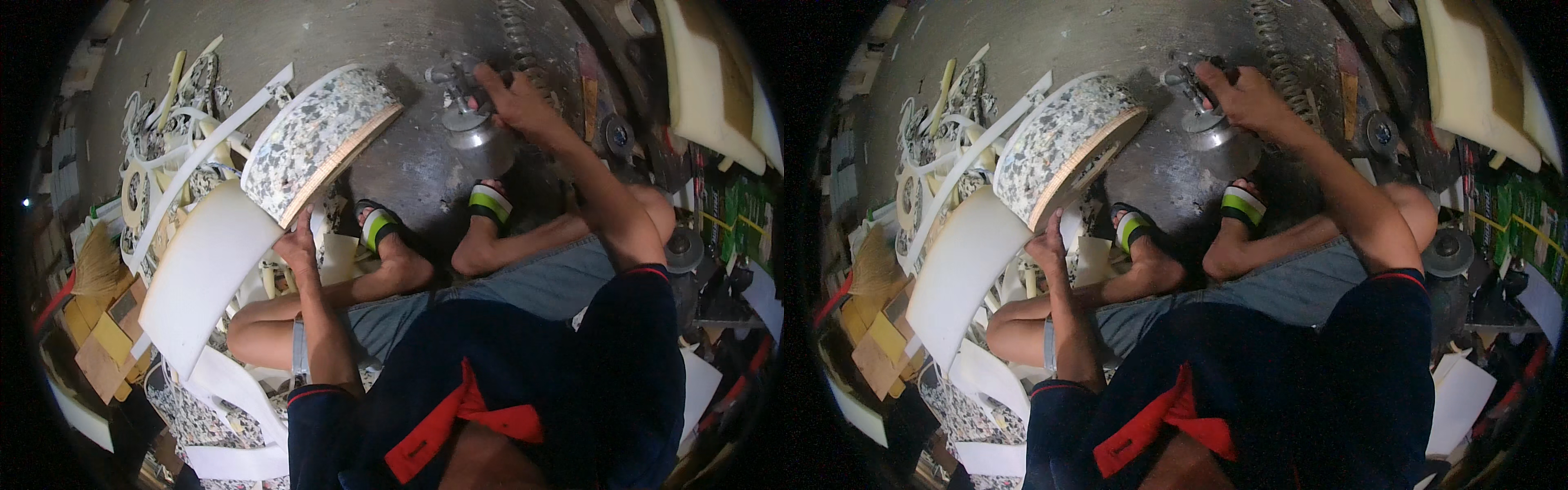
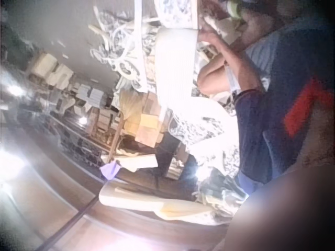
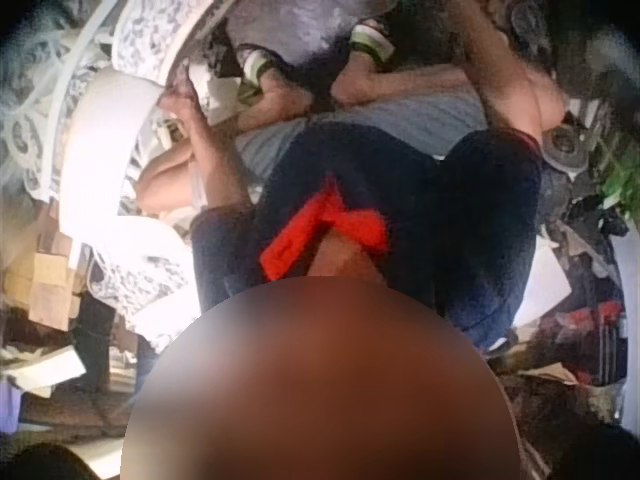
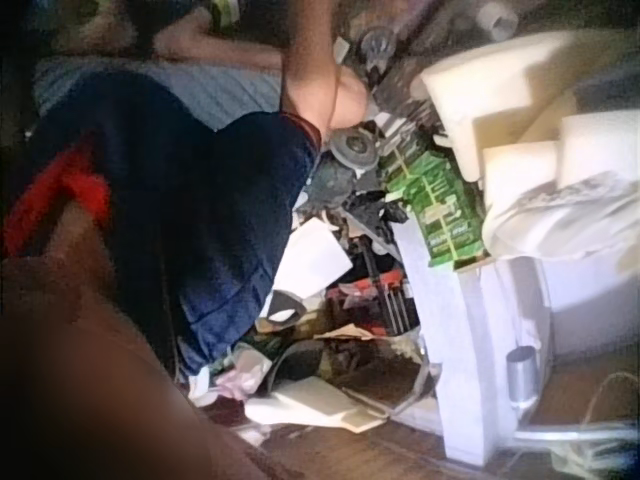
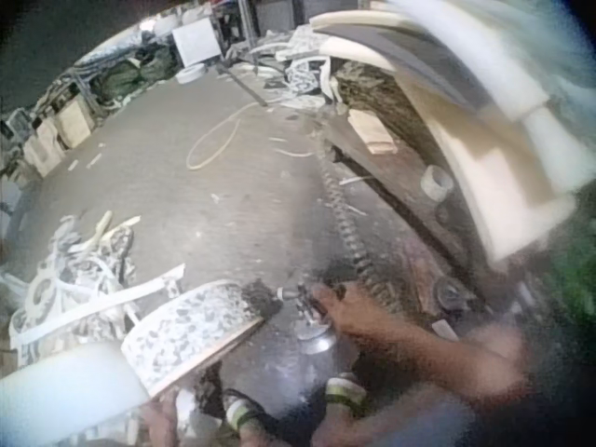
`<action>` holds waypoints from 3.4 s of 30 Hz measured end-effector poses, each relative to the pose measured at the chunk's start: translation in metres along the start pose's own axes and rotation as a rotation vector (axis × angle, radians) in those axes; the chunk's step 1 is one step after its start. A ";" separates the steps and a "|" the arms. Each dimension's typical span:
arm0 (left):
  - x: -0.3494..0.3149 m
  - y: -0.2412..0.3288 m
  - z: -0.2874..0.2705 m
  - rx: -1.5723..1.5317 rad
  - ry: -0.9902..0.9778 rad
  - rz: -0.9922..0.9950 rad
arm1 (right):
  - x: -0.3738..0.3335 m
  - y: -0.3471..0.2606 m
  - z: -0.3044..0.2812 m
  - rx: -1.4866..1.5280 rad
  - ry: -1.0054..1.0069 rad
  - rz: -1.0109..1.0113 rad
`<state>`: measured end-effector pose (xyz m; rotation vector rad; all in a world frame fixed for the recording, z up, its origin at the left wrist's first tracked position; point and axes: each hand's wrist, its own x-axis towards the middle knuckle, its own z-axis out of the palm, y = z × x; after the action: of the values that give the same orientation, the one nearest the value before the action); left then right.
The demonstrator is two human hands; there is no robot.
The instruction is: The person assembles a white foam ring by applying adhesive to a curved foam piece and attaching it to a cylindrical foam base. They press the pieces together, trim excess material with a knife, and repeat the process to complete the ring.
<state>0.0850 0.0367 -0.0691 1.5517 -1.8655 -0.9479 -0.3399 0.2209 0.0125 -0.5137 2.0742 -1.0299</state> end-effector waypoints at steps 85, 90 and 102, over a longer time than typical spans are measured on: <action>0.009 0.081 0.011 0.154 0.129 0.539 | 0.024 -0.310 -0.030 -0.629 -0.161 -0.386; 0.006 0.084 0.012 0.263 0.153 0.532 | -0.075 -0.327 0.026 -0.830 0.406 -0.711; 0.009 0.082 0.011 0.163 0.179 0.589 | -0.070 -0.290 0.003 -0.913 0.316 -0.690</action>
<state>0.0248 0.0379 -0.0120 1.0214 -2.1238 -0.3872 -0.2861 0.0902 0.2755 -1.6977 2.6702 -0.4377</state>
